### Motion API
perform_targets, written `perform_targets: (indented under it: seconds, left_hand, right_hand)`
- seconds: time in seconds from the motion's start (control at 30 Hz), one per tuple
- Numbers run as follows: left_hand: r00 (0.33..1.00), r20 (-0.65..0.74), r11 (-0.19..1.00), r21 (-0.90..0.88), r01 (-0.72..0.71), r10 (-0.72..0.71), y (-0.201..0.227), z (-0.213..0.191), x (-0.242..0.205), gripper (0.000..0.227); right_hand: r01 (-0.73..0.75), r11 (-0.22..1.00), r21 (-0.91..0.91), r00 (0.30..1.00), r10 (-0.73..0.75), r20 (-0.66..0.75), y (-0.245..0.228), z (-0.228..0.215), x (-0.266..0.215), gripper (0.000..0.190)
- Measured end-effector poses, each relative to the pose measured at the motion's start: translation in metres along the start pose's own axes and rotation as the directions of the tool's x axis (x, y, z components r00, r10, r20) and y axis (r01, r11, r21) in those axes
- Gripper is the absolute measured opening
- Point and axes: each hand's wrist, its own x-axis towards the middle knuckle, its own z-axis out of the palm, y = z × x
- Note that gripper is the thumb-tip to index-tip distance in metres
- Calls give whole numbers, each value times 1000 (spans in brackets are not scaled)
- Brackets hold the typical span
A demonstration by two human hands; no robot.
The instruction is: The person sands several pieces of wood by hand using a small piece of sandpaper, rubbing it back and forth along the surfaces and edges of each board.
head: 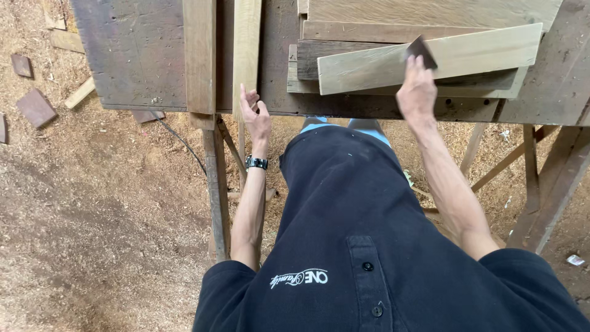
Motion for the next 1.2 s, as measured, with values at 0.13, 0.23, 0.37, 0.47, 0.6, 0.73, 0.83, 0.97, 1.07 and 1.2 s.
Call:
perform_targets:
  seconds: [0.13,0.23,0.37,0.47,0.6,0.73,0.83,0.97,1.07,1.2]
  left_hand:
    - [999,26,1000,2,25,-25,-1,11,-3,70]
    - [999,27,999,-18,29,-28,11,16,11,70]
    - [999,34,999,-31,12,-11,38,2,39,68]
    - [1000,19,999,-33,4,-3,46,-15,44,63]
    - [994,106,999,-11,-31,32,38,-11,32,53]
    - [948,218,967,54,-249,232,41,37,22,53]
    - [933,226,959,-20,-283,280,60,69,24,52]
    - [945,204,958,-184,-218,255,90,87,42,51]
    - [926,238,944,-223,-241,293,99,84,54,48]
    - [921,285,964,-94,-250,267,95,85,48,47]
  right_hand:
    - [109,980,168,993,-98,-70,-82,24,-14,47]
    - [238,813,532,867,-425,261,-147,25,2,41]
    - [209,603,770,787,-571,234,-151,-8,17,43]
    - [500,651,571,866,-370,-337,-97,-26,21,21]
    - [51,994,93,978,-31,-205,-29,-16,31,32]
    - [148,988,46,989,-146,-36,-76,24,12,38]
    - [267,825,498,923,-368,115,-141,30,-6,43]
    - [232,706,670,502,-676,539,-146,5,2,36]
    - [142,556,819,769,-583,263,-93,-27,5,39]
    - [-135,904,406,986,82,144,16,-40,15,35]
